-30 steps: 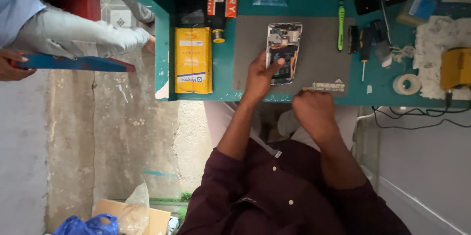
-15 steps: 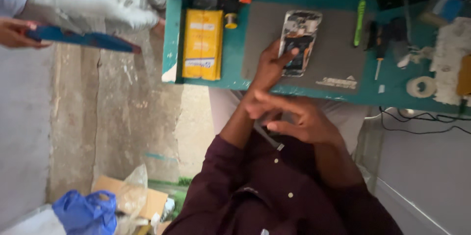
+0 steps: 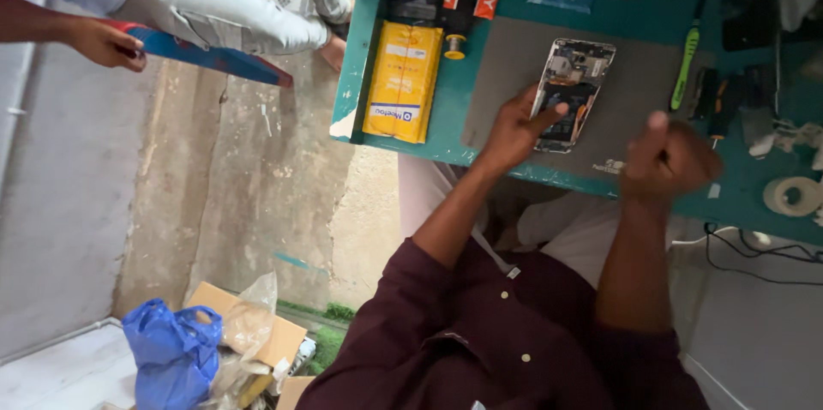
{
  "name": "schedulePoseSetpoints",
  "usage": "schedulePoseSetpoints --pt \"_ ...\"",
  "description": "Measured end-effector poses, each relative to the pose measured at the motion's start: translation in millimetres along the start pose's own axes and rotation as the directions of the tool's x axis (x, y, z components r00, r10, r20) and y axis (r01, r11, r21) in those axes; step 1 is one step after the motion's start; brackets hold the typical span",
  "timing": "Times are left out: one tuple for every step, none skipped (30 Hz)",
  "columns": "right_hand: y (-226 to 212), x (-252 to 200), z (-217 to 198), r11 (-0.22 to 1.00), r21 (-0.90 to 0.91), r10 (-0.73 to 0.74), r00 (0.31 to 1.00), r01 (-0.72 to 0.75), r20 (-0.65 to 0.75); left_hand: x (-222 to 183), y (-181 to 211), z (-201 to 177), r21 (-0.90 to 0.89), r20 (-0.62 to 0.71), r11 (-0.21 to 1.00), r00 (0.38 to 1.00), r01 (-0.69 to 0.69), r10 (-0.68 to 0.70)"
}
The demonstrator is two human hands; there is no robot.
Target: The person disassembles a smartphone on a workbench, using a screwdriver to remove screws and a plastic pry tool to separate the battery. They lift the battery and internal components to inspect the motherboard and connectors.
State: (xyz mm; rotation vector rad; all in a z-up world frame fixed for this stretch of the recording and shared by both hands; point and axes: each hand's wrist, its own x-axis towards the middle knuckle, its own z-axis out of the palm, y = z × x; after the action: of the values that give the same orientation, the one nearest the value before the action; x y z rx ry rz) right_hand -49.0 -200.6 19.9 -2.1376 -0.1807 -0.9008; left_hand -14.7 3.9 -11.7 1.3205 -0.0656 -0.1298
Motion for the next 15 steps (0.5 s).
schedulePoseSetpoints --pt "12 -4 14 0.999 -0.02 0.043 0.999 -0.043 0.008 0 -1 1 -0.013 -0.01 0.998 0.998 0.055 -0.055" --pt "23 -4 24 0.996 -0.036 0.078 0.997 -0.077 0.015 1 -1 1 0.024 -0.011 1.0 1.0 0.006 -0.006" --pt "28 -5 27 0.995 -0.004 0.096 0.995 -0.096 0.011 1 -1 1 0.061 -0.012 0.997 0.999 -0.042 0.043" --pt "28 -7 30 0.993 0.028 0.115 0.993 -0.115 0.012 0 -3 1 0.099 -0.014 0.991 0.996 -0.088 0.089" --pt "27 -7 32 0.989 0.06 0.134 0.991 -0.135 0.014 0 -4 0 0.136 -0.017 0.985 0.993 -0.111 0.115" --pt "25 -8 32 0.972 0.1 0.21 0.977 -0.213 0.049 0 -6 -1 0.172 -0.013 0.976 0.991 -0.132 0.136" --pt "22 -8 31 0.947 0.136 0.282 0.956 -0.292 0.088 0 -7 -1 0.209 -0.007 0.966 0.988 -0.152 0.157" --pt "21 -5 31 0.915 0.169 0.35 0.928 -0.367 0.126 1 -8 0 0.161 -0.01 0.978 0.991 -0.131 0.135" --pt "21 -2 32 0.883 0.216 0.397 0.909 -0.417 0.129 2 -7 0 0.112 -0.012 0.988 0.994 -0.11 0.112" --pt "21 0 33 0.845 0.261 0.447 0.884 -0.467 0.135 1 -7 2 0.063 -0.01 0.994 0.996 -0.085 0.085" --pt "22 0 33 0.802 0.305 0.495 0.857 -0.514 0.144 1 -7 2 0.082 -0.015 0.994 0.997 -0.077 0.078" --pt "21 0 33 0.801 0.314 0.491 0.859 -0.51 0.145 0 -6 1 0.103 -0.02 0.992 0.997 -0.068 0.07" --pt "20 0 33 0.799 0.324 0.486 0.862 -0.506 0.145 0 -5 1 0.124 -0.025 0.991 0.998 -0.059 0.062" --pt "18 1 34 0.798 0.336 0.481 0.865 -0.5 0.145 0 -4 2 0.101 -0.022 0.994 0.998 -0.052 0.054" --pt "16 2 33 0.81 0.322 0.47 0.871 -0.491 0.145 0 -3 2 0.078 -0.019 0.996 0.999 -0.045 0.046"
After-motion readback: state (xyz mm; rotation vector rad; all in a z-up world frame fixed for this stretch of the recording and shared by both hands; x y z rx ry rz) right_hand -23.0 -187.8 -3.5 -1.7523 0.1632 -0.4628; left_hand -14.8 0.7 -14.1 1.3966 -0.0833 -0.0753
